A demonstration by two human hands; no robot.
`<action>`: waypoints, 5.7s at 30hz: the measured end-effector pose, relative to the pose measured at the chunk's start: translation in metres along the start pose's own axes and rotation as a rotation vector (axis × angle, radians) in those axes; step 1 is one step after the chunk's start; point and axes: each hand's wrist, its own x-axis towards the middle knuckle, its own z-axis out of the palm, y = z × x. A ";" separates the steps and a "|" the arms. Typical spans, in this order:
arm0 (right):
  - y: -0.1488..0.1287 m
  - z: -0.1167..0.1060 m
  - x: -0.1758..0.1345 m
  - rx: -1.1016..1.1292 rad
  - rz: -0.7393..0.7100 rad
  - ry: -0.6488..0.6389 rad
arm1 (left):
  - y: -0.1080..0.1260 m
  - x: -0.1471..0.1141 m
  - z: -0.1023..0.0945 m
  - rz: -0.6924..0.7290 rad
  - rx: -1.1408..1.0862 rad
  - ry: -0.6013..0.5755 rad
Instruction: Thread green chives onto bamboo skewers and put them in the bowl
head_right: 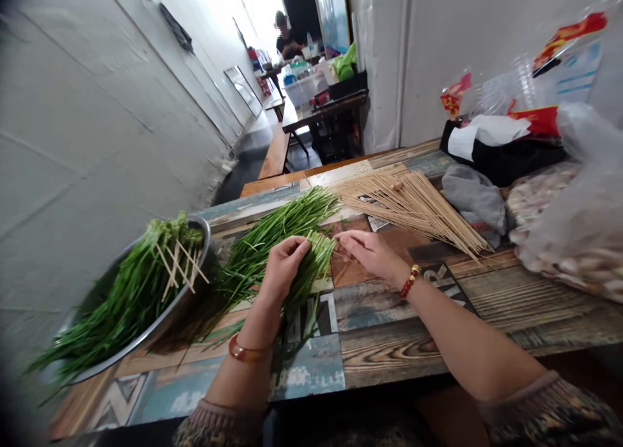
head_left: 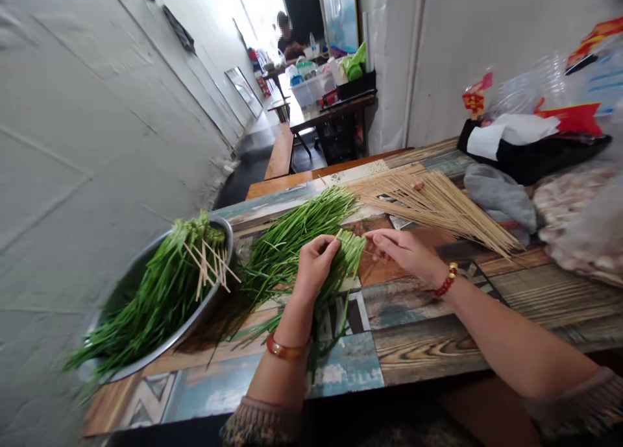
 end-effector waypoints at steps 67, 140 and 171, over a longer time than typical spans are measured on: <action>-0.042 0.026 0.008 -0.785 -0.444 0.142 | 0.013 0.004 -0.014 -0.246 -0.588 -0.290; -0.023 0.008 0.015 -0.342 0.026 0.050 | 0.017 0.002 0.001 -0.127 -0.240 -0.180; -0.028 0.002 0.015 -0.417 -0.116 0.022 | 0.016 0.002 0.005 -0.166 -0.216 -0.228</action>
